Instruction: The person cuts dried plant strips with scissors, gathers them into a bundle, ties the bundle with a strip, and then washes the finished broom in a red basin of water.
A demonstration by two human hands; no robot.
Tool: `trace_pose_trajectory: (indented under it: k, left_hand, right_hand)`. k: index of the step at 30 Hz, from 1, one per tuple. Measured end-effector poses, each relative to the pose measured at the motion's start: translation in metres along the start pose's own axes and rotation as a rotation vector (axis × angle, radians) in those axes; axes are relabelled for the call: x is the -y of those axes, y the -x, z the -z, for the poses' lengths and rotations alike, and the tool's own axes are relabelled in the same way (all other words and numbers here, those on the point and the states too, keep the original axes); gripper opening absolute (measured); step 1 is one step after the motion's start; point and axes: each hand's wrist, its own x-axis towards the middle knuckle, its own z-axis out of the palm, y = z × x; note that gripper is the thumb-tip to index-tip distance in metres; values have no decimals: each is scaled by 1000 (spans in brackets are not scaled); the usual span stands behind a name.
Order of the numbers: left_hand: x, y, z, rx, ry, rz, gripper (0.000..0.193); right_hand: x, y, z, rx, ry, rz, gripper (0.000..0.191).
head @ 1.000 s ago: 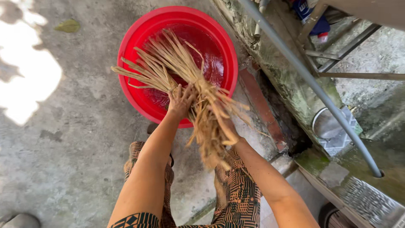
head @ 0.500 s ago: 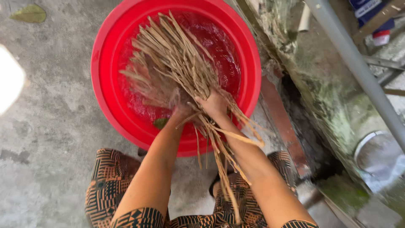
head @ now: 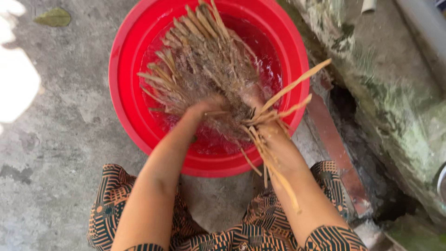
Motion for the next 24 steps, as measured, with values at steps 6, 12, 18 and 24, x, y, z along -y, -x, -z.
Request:
trace_pose_trajectory:
  k: [6, 12, 18, 24]
  left_hand:
    - [12, 8, 3, -681, -9, -45, 56]
    - [-19, 15, -13, -388, -195, 10, 126]
    - [-36, 16, 8, -237, -267, 88, 121]
    - [-102, 82, 8, 121, -326, -226, 150]
  right_hand:
    - [-38, 13, -2, 105, -365, 108, 63]
    - [-59, 28, 39, 55, -402, 190, 70]
    - [-50, 83, 128, -133, -523, 148, 52]
    - [-62, 110, 138, -248, -998, 168, 43]
